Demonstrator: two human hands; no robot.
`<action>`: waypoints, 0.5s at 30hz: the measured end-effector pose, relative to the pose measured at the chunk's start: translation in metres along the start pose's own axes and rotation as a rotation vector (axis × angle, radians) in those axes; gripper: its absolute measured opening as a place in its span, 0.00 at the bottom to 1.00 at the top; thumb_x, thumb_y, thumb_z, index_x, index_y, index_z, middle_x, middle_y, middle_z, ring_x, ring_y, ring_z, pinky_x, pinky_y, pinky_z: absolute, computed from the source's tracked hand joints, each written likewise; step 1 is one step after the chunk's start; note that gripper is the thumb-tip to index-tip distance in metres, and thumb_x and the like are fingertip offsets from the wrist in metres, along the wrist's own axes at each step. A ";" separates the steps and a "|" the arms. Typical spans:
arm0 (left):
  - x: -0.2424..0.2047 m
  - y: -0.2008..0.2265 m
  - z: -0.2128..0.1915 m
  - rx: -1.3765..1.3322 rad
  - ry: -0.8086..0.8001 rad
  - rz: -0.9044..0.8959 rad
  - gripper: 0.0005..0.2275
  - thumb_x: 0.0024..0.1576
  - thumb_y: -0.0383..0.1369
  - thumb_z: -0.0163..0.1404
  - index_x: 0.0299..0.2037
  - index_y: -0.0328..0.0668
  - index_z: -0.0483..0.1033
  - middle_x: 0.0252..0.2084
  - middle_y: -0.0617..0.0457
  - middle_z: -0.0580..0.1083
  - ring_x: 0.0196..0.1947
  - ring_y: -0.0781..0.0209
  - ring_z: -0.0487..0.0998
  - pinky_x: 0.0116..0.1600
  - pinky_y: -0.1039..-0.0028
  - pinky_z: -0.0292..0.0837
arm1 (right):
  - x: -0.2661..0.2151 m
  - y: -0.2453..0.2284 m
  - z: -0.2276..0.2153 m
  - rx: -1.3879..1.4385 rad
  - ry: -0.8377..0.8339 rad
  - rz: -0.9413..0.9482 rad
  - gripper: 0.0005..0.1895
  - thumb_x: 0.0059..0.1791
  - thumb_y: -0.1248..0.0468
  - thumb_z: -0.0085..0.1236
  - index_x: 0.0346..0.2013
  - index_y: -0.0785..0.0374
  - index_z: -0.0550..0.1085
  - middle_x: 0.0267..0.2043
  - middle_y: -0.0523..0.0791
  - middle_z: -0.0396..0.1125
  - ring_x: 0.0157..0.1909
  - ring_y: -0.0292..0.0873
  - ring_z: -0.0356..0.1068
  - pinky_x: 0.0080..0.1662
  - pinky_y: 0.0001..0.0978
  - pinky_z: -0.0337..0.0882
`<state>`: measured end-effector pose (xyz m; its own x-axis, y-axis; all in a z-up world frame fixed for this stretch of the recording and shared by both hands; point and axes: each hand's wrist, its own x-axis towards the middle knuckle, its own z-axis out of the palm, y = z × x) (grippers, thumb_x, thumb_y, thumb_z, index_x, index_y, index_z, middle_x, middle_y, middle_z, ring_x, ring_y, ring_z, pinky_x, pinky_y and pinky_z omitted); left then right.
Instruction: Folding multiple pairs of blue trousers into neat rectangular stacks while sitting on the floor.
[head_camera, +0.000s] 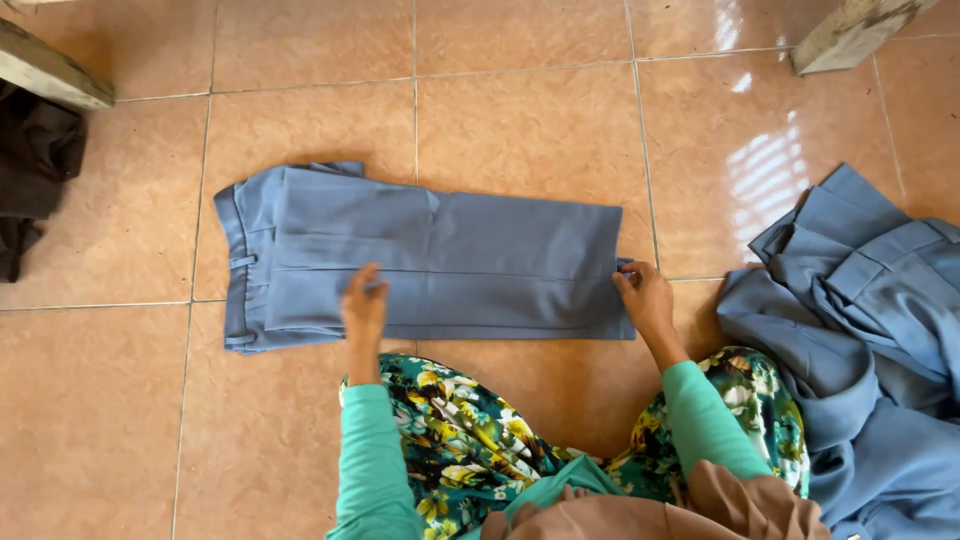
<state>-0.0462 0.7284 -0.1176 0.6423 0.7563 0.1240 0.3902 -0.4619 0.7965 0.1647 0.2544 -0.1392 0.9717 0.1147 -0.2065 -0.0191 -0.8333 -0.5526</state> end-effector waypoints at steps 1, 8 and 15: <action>-0.020 0.006 0.025 -0.001 -0.003 -0.004 0.18 0.52 0.21 0.61 0.52 0.43 0.77 0.42 0.41 0.76 0.43 0.40 0.80 0.51 0.58 0.76 | 0.001 -0.003 0.005 -0.004 -0.001 0.003 0.13 0.50 0.46 0.61 0.45 0.45 0.77 0.34 0.40 0.72 0.43 0.50 0.76 0.45 0.49 0.73; -0.074 0.043 0.072 0.617 -0.714 -0.017 0.27 0.50 0.27 0.58 0.58 0.66 0.67 0.61 0.54 0.58 0.62 0.46 0.68 0.59 0.55 0.75 | -0.013 -0.090 -0.024 0.373 -0.144 0.077 0.32 0.42 0.55 0.70 0.55 0.68 0.73 0.51 0.61 0.72 0.58 0.64 0.69 0.57 0.56 0.68; -0.074 0.064 0.053 0.771 -0.565 0.082 0.30 0.51 0.24 0.53 0.64 0.59 0.57 0.60 0.48 0.61 0.57 0.43 0.71 0.54 0.55 0.77 | -0.059 -0.263 -0.160 1.162 -0.393 -0.018 0.31 0.43 0.70 0.68 0.61 0.62 0.72 0.54 0.50 0.74 0.56 0.51 0.74 0.56 0.51 0.74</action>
<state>-0.0341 0.6185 -0.1073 0.8316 0.4658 -0.3023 0.5269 -0.8339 0.1645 0.1495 0.3807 0.1474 0.8408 0.4442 -0.3094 -0.4001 0.1250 -0.9079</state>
